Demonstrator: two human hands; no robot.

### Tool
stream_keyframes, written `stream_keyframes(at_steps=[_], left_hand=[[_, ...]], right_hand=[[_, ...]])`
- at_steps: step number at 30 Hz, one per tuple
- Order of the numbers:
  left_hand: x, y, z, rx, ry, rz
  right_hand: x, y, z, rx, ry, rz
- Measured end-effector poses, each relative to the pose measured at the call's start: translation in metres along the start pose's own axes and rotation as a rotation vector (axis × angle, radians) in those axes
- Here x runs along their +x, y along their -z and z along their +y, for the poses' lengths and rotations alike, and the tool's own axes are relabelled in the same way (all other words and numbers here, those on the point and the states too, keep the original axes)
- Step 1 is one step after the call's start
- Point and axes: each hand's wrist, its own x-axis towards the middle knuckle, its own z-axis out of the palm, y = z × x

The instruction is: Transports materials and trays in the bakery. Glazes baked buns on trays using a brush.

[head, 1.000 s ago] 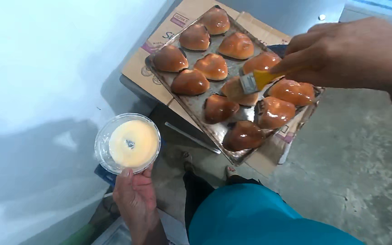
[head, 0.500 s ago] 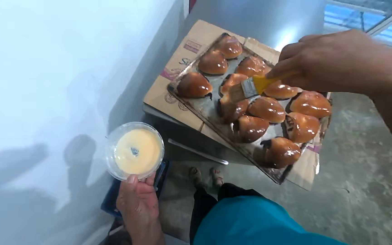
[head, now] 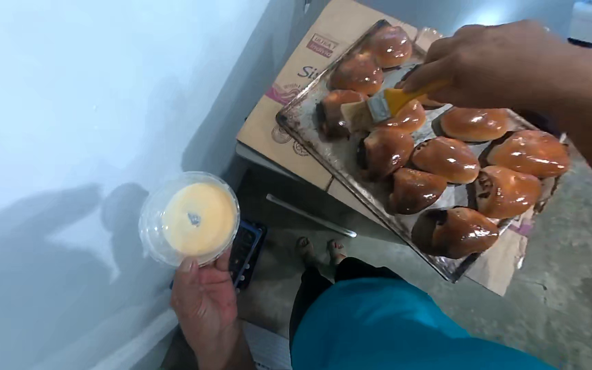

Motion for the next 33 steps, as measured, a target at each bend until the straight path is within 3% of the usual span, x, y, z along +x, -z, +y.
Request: stream_keyframes(at_steps=[5,9,12,15,18,22,27,33], left_hand=[[0.008,-0.008,0.005,0.047,0.010,0.006],[0.006,-0.022,0.002,0.025,0.061,-0.040],[0.005,-0.024,-0.003,-0.019,0.091,-0.129],[-0.003,-0.028,-0.010,0.004,0.098,-0.247],[-0.018,-0.044,-0.022,0.029,0.145,-0.396],[-0.066,-0.092,-0.054,0.039,0.325,-0.501],[-0.173,-0.166,-0.120,0.128,0.453,-0.669],[-0.343,-0.239,-0.217,0.129,0.698,-0.826]], right_hand=[[0.000,0.036,0.026,0.166,-0.173,0.094],[0.023,0.009,0.043,0.186,-0.320,0.084],[-0.011,0.001,0.063,0.184,-0.375,0.071],[-0.075,0.012,0.069,0.382,-0.374,0.197],[-0.137,0.007,0.048,0.675,-0.264,0.369],[-0.224,-0.017,0.023,0.741,-0.115,0.552],[-0.386,-0.040,0.045,0.578,-0.222,0.688],[-0.576,-0.080,0.065,0.340,-0.452,0.750]])
